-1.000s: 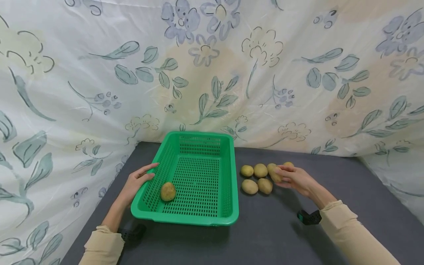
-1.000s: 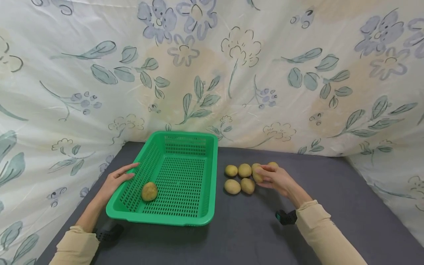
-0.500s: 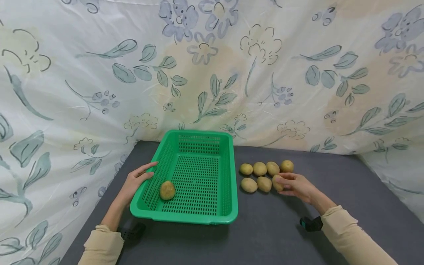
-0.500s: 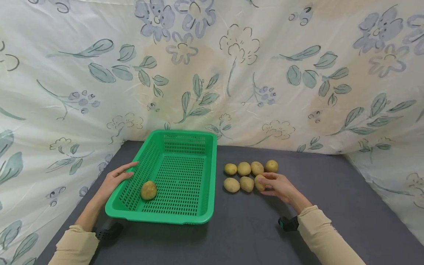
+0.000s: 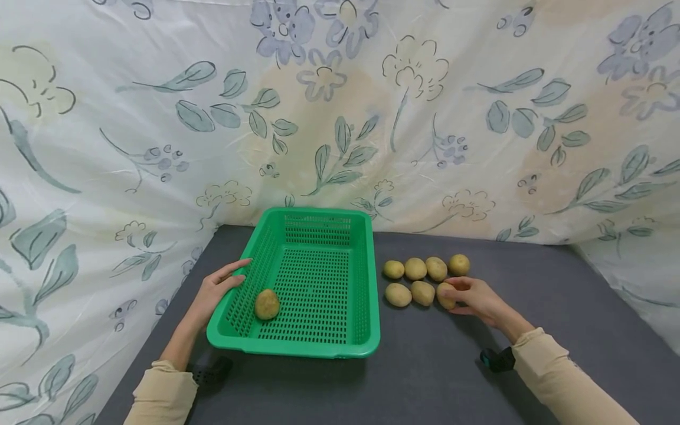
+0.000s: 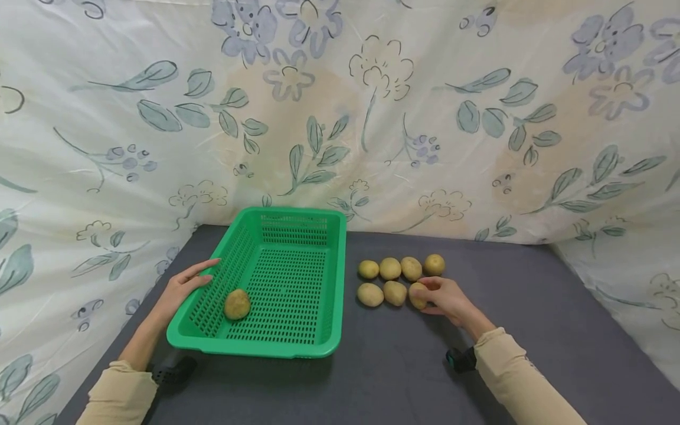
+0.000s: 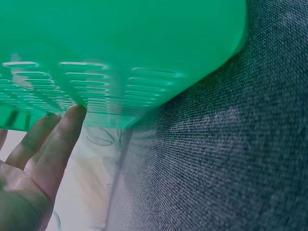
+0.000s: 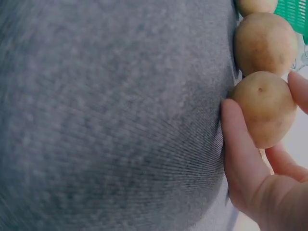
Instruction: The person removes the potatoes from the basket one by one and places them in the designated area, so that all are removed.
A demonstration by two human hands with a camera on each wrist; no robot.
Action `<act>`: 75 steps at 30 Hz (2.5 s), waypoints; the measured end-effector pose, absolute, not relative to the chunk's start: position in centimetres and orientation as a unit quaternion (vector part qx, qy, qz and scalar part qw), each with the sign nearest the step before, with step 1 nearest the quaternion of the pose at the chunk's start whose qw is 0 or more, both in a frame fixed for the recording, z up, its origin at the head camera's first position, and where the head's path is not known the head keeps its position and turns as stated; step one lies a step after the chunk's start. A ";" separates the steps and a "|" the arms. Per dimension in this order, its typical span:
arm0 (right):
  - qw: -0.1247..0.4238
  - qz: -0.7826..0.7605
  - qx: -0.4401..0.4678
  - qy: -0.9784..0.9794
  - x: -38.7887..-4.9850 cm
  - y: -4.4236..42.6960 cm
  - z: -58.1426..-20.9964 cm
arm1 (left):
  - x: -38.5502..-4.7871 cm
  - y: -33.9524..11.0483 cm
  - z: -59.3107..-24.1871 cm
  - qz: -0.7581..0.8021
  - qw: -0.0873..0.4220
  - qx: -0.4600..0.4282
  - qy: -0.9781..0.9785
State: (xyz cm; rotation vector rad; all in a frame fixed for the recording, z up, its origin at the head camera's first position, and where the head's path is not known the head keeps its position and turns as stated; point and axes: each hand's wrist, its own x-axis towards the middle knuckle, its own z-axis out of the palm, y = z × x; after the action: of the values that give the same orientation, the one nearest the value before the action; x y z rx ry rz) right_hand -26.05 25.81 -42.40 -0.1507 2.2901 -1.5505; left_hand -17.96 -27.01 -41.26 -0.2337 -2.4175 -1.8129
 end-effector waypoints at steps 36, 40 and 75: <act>0.146 -0.472 -0.031 0.869 -26.1 24.8 -41.5 | -17.8 -26.9 -41.1 -0.600 0.057 -0.071 -0.795; 0.157 -0.483 -0.022 0.861 -26.2 24.9 -41.7 | -17.9 -26.9 -41.2 -0.601 0.056 -0.074 -0.794; 0.152 -0.533 0.010 0.833 -25.8 24.9 -42.0 | -17.8 -26.9 -41.1 -0.618 0.048 -0.072 -0.781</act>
State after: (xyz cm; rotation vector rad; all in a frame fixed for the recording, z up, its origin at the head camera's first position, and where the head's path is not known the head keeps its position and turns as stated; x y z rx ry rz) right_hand -25.76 24.90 -42.01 0.0301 2.3886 -1.5279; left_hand -17.83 -26.87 -41.14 -0.2200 -2.3813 -1.8845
